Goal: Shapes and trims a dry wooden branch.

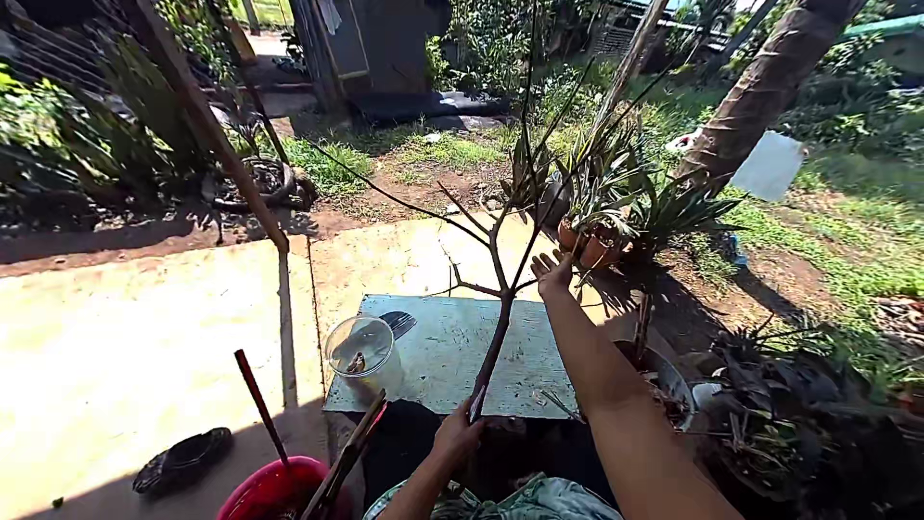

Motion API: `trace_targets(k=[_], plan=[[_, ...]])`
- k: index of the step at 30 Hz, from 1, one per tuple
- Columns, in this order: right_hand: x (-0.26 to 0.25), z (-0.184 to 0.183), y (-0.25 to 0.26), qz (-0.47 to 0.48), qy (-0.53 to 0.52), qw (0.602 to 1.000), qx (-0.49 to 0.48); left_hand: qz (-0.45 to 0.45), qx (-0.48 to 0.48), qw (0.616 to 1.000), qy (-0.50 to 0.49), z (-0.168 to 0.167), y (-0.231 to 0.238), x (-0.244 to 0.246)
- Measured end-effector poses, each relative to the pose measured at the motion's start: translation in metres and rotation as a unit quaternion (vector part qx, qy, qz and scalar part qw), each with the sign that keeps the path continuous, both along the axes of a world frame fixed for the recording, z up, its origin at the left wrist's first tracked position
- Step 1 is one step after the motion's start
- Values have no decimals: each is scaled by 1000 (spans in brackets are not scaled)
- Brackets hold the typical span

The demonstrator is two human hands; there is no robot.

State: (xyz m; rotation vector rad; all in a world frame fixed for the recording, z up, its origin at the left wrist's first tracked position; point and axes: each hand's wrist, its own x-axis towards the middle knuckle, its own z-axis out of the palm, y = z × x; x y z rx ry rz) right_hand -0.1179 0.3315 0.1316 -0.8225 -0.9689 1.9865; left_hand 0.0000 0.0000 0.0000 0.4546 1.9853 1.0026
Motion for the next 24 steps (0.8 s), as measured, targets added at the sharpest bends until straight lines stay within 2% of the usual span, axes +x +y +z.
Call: trace_targets(k=[3, 7, 11, 13, 19, 24], plan=[[46, -50, -27, 47, -84, 989, 110, -2, -49, 998, 26, -20, 22, -17], [134, -144, -101, 124, -205, 968, 79, -37, -154, 984, 77, -43, 39, -30], [210, -202, -156, 192, -303, 933, 35, -64, -208, 971, 95, -57, 55, -25], [224, -211, -165, 255, -348, 902, 26, -67, -213, 971, 85, -60, 65, -21], [226, -192, -170, 432, -387, 814, 41, -41, -275, 950, 140, -88, 76, -5], [233, -197, -184, 428, -365, 813, 151, -35, -269, 943, 191, -79, 78, 4]])
